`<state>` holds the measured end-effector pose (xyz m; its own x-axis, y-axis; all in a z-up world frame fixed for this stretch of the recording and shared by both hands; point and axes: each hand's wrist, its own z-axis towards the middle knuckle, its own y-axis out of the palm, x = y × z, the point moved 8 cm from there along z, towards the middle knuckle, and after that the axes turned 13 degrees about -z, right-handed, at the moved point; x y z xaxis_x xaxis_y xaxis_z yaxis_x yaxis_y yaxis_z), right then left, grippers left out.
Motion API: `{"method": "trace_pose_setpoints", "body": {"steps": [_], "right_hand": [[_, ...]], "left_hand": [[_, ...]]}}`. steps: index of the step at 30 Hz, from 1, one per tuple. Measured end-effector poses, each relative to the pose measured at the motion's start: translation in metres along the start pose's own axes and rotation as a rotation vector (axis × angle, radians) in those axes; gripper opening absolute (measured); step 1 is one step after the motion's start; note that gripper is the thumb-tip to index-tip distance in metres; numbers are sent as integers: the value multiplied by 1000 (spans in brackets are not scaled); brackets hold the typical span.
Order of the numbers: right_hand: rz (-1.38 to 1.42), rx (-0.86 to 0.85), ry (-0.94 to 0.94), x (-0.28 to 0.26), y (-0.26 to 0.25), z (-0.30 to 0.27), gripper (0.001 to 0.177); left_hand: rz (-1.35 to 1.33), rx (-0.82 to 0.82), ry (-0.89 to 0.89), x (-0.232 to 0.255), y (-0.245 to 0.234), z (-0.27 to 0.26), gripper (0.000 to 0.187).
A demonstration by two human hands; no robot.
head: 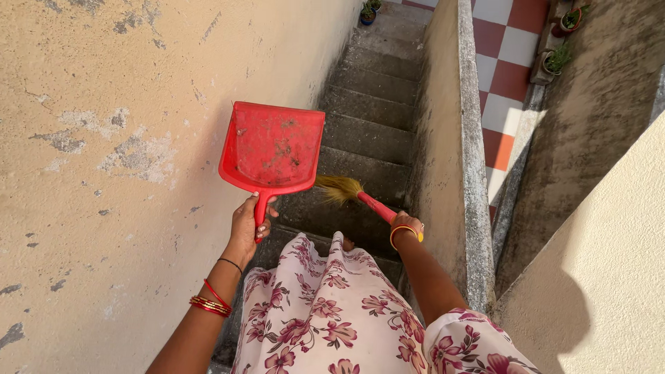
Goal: The person sweeps debris from concrete stairs into a red dustpan using a broom.
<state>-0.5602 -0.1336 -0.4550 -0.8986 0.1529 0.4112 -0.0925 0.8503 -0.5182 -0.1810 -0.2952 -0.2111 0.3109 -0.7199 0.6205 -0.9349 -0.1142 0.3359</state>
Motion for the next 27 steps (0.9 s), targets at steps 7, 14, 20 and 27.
{"method": "trace_pose_setpoints", "body": {"steps": [7, 14, 20, 27], "right_hand": [[175, 29, -12, 97, 15, -32, 47], [-123, 29, -183, 156, 18, -34, 48], [-63, 98, -121, 105, 11, -6, 46], [386, -147, 87, 81, 56, -26, 61]], "left_hand": [[-7, 10, -10, -2, 0, 2, 47], [5, 0, -26, 2, -4, 3, 47], [0, 5, -5, 6, -2, -2, 47], [24, 21, 1, 6, 1, -4, 48]]}}
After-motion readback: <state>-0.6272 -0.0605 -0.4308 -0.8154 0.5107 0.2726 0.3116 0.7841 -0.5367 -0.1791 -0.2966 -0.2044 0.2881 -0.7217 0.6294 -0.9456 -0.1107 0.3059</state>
